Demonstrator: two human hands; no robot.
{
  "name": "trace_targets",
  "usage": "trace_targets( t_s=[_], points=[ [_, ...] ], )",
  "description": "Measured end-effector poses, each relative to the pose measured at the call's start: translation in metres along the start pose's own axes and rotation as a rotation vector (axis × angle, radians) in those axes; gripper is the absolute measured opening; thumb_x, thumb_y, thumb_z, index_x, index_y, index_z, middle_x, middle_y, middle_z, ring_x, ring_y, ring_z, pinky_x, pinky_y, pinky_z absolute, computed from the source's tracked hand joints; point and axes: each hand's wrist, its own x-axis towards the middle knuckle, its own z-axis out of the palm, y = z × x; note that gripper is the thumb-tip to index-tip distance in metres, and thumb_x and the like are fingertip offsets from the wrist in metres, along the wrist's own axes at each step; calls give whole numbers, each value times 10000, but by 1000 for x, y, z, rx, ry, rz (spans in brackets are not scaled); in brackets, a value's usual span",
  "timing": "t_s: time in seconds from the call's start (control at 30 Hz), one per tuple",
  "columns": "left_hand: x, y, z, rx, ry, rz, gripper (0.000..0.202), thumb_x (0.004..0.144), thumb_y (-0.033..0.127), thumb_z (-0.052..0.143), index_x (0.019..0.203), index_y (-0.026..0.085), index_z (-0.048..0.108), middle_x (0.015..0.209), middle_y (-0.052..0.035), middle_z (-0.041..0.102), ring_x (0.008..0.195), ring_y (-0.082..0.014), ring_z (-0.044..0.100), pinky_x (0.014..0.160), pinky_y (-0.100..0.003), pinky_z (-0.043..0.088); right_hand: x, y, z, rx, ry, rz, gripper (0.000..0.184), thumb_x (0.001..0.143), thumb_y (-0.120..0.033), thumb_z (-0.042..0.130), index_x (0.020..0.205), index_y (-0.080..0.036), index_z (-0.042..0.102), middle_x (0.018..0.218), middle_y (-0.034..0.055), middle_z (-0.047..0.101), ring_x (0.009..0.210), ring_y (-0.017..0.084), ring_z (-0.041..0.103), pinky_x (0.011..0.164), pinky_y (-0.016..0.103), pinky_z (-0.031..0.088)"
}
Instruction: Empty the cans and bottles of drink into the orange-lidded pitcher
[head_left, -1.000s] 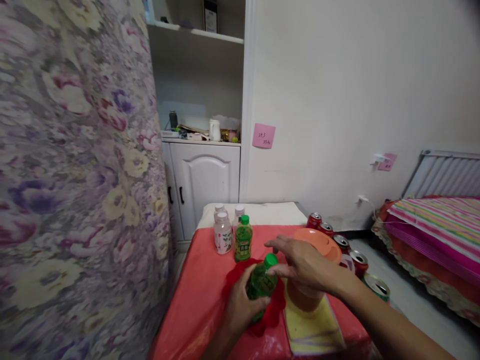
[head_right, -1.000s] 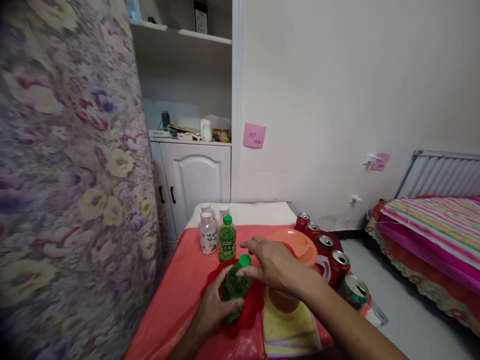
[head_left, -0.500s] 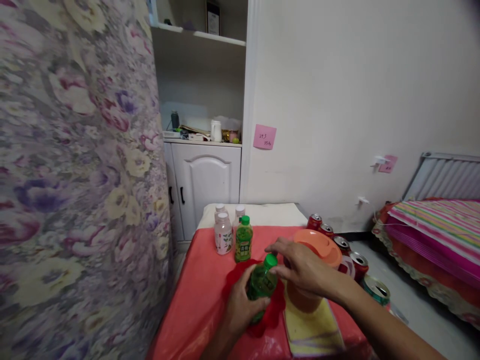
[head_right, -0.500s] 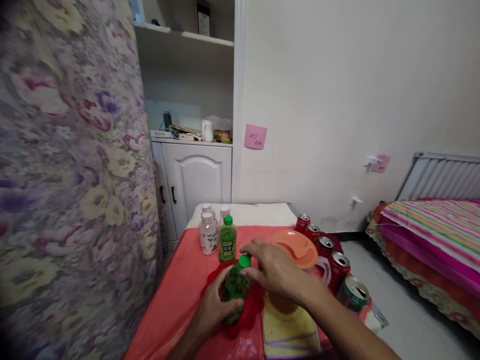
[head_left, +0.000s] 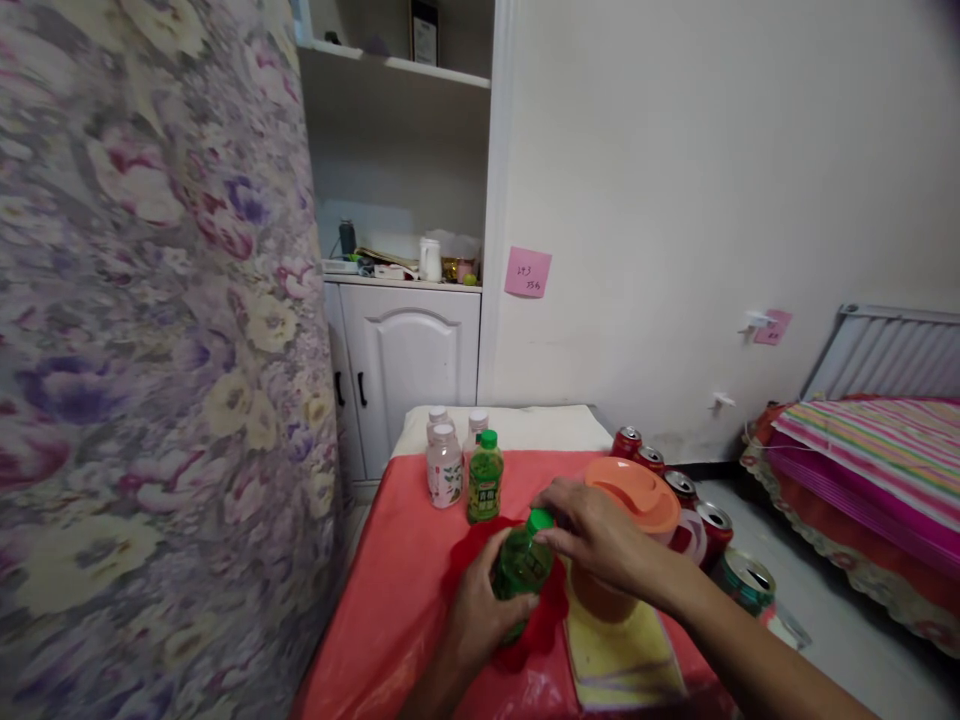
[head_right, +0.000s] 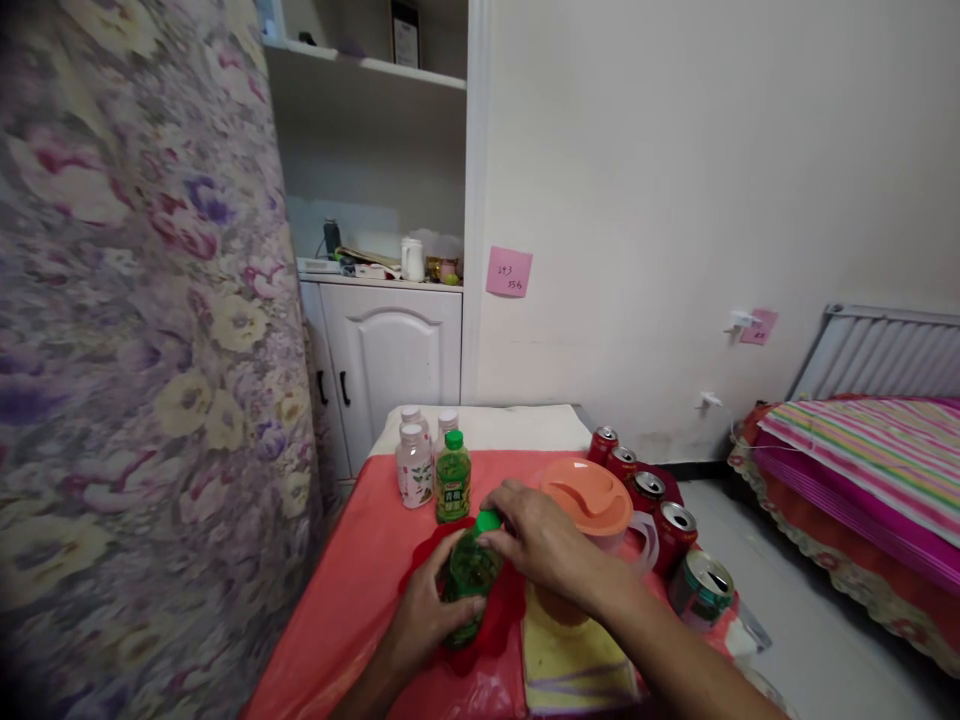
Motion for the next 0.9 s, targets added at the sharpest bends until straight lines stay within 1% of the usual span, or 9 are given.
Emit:
trace_targets(
  t_s=[0.23,0.37,0.43,0.53,0.6,0.67,0.77,0.83,0.9],
  points=[
    [2,-3,-1,52,26,-18,747,529,179,712,1270,140,625,1253,-143,741,1197,-355,656,1038,-436,509,3,-1,5,-69,31,124,273,888,-435,704,886,-169,642,805,40,688,682,180,585,605,284,373],
    [3,-4,-1,8,10,2,746,526,191,730,1263,156,620,1249,-144,742,1190,-363,659,1037,-459,509,-2,-6,1,-73,39,76,405,921,-476,649,1185,-170,633,1049,99,723,877,239,664,726,323,450],
    [4,-7,-1,2,5,12,739,525,189,728,1255,159,620,1230,-139,746,1174,-356,664,1037,-460,506,-3,-8,0,-79,42,35,368,958,-392,605,1264,-188,605,1142,110,699,969,250,665,796,340,464],
    [5,-9,-1,24,12,7,714,525,172,711,1236,161,634,1206,-131,752,1154,-350,669,1034,-464,503,-2,-10,0,-105,52,43,182,950,-288,598,1084,-184,663,1022,82,707,888,226,658,754,318,447],
    [5,-8,-1,23,17,8,704,528,170,711,1228,166,642,1208,-131,753,1152,-353,671,1032,-464,504,0,-9,1,-117,61,77,162,926,-339,646,952,-180,663,898,59,709,786,208,638,677,297,411],
    [5,-7,-1,-2,3,18,702,537,193,727,1232,156,639,1212,-146,752,1154,-360,673,1018,-460,514,1,-9,0,-124,69,116,263,913,-439,664,905,-176,653,829,51,706,720,201,619,624,290,372],
    [5,-5,-3,-12,-11,24,731,542,218,745,1258,141,621,1231,-159,744,1169,-366,665,1004,-450,524,0,-10,-1,-92,57,94,355,912,-510,649,1028,-175,656,929,77,726,779,221,642,649,299,385],
    [4,-4,-3,9,-3,24,735,541,213,742,1262,146,621,1233,-150,745,1162,-361,667,1006,-447,522,-2,-10,-1,-73,49,43,304,935,-435,638,1109,-186,647,1025,87,722,868,234,655,704,309,408],
    [4,-3,-3,21,1,22,724,537,201,734,1252,158,628,1213,-138,755,1143,-357,675,1003,-448,522,-2,-9,0,-91,51,39,226,942,-373,629,1063,-185,658,1006,82,721,870,232,653,707,309,405]
  ],
)
